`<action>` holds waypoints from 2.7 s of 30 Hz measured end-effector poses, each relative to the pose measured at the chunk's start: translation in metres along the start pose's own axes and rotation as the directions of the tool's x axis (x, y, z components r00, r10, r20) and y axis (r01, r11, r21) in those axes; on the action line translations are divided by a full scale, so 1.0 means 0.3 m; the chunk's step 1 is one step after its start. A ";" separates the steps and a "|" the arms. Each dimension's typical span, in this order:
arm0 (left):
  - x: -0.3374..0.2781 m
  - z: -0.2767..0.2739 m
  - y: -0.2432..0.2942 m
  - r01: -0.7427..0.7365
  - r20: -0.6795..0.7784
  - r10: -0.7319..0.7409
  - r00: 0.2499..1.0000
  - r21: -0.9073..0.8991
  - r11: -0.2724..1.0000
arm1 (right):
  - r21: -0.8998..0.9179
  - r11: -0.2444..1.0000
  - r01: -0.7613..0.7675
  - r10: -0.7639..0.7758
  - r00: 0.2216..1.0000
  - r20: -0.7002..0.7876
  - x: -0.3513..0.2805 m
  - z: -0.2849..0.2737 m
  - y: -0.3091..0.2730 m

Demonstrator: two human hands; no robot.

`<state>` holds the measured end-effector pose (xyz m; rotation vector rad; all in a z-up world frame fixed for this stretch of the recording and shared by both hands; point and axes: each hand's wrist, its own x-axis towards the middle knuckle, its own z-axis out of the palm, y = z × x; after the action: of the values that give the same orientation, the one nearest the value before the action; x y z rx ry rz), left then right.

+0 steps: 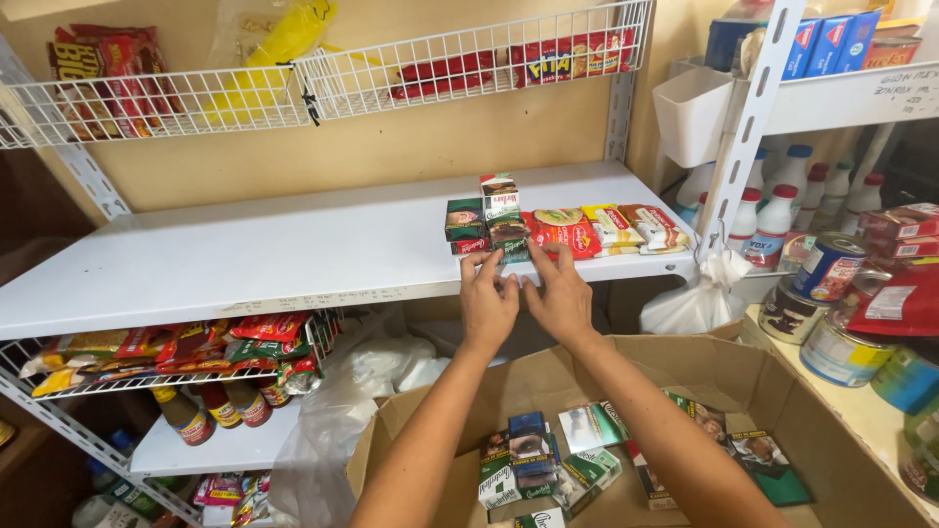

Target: The recorder is taking cigarette packs out of a cardboard box and arranging them neatly on a store shelf.

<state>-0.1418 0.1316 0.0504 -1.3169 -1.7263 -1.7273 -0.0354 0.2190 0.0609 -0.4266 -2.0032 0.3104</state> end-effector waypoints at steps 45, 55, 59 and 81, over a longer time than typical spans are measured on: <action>-0.771 0.042 0.122 -0.615 0.865 -0.351 0.358 0.501 0.609 | -0.285 0.876 0.388 -0.009 0.605 0.796 -0.721 -0.403 0.142; -0.717 0.032 0.198 -0.554 0.874 -0.391 0.288 0.485 0.677 | -0.192 0.946 0.261 -0.036 0.676 0.736 -0.812 -0.381 0.110; -0.823 0.073 0.139 -0.635 0.873 -0.301 0.385 0.487 0.600 | -0.236 0.917 0.321 -0.045 0.672 0.739 -0.825 -0.376 0.094; -0.534 -0.119 0.405 0.078 0.546 -0.158 0.823 0.168 0.983 | 0.416 0.663 -0.622 0.342 0.747 0.570 -0.667 -0.514 0.034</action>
<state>0.0221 0.0208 -0.0001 -1.8084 -2.2347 -1.3154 0.1877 0.1482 -0.0350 -0.5310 -2.0460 1.4704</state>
